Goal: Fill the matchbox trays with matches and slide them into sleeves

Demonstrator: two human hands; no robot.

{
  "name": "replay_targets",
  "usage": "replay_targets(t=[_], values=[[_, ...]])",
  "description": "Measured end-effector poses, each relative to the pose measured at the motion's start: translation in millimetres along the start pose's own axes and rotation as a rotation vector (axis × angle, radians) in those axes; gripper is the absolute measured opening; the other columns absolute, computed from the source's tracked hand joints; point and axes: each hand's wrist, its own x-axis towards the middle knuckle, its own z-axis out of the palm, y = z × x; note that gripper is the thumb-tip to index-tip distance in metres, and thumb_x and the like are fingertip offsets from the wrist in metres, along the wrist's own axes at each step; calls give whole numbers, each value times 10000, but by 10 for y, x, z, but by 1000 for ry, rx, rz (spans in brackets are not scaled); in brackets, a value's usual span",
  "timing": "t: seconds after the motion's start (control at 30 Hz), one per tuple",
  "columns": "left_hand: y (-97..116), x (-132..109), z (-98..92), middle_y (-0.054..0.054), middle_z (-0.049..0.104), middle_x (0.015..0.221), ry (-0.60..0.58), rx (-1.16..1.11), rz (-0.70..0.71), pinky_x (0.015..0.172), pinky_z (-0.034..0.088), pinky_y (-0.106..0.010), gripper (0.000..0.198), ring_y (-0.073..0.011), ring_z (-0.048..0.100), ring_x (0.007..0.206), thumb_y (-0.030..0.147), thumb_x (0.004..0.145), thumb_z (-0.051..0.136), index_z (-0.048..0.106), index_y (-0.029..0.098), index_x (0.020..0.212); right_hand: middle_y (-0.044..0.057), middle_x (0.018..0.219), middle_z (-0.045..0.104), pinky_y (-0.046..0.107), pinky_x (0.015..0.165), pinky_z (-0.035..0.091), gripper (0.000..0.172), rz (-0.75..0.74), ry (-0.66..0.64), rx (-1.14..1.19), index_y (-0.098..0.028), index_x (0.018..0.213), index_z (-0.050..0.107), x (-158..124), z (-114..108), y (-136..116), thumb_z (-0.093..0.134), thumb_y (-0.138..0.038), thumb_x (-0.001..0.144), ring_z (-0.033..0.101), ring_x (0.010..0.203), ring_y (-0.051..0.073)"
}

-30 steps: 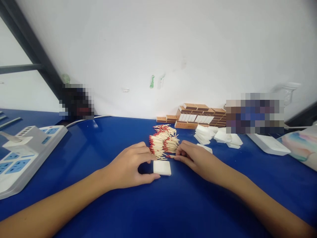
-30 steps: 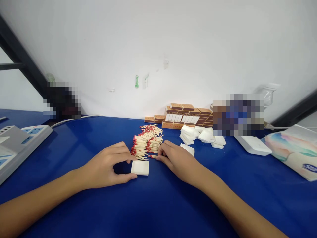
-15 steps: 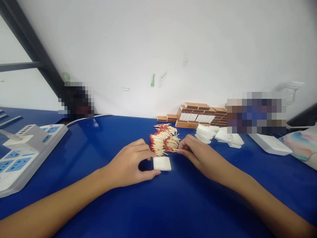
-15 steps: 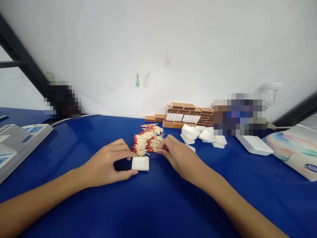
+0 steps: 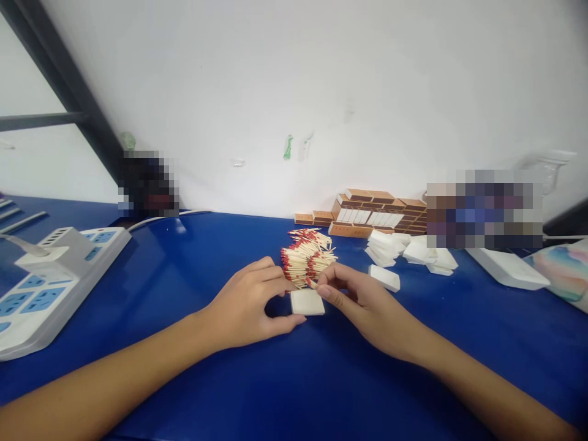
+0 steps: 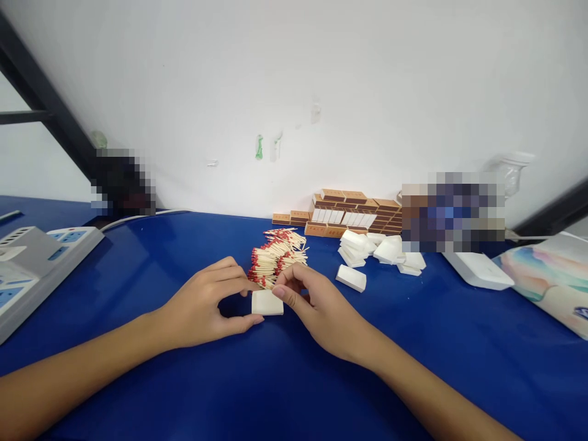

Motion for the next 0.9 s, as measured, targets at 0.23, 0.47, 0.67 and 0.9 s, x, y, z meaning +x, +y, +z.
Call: replay_targets(t=[0.23,0.47,0.67,0.9], values=[[-41,8,8,-36,666,835,5,8,-36,762,465,-355,289,-199,544,804,416,869,761,733,173,1022,12,835,592,294,672,420,189,-67,-21,-174,-226,931,593,1,86,116,515,-348,1052,524,743,170],[-23,8,-4,-30,691,896,-7,-37,-9,801,468,-349,292,-196,572,846,383,880,760,716,191,1097,21,896,620,294,672,429,102,-126,-73,-293,-222,937,581,-17,35,122,556,-260,1029,547,755,164],[-20,3,-2,-26,696,909,-40,-74,16,800,465,-348,277,-191,571,850,377,897,746,712,196,1103,11,895,616,289,695,441,90,-185,-112,-339,-225,948,629,-26,-6,72,585,-248,1022,566,782,159],[-3,11,-7,-24,705,936,-36,-89,36,815,463,-340,278,-188,580,866,368,899,750,709,194,1111,-3,846,576,272,671,417,99,-196,-112,-342,-218,930,668,-31,14,49,621,-251,1011,544,746,141]])
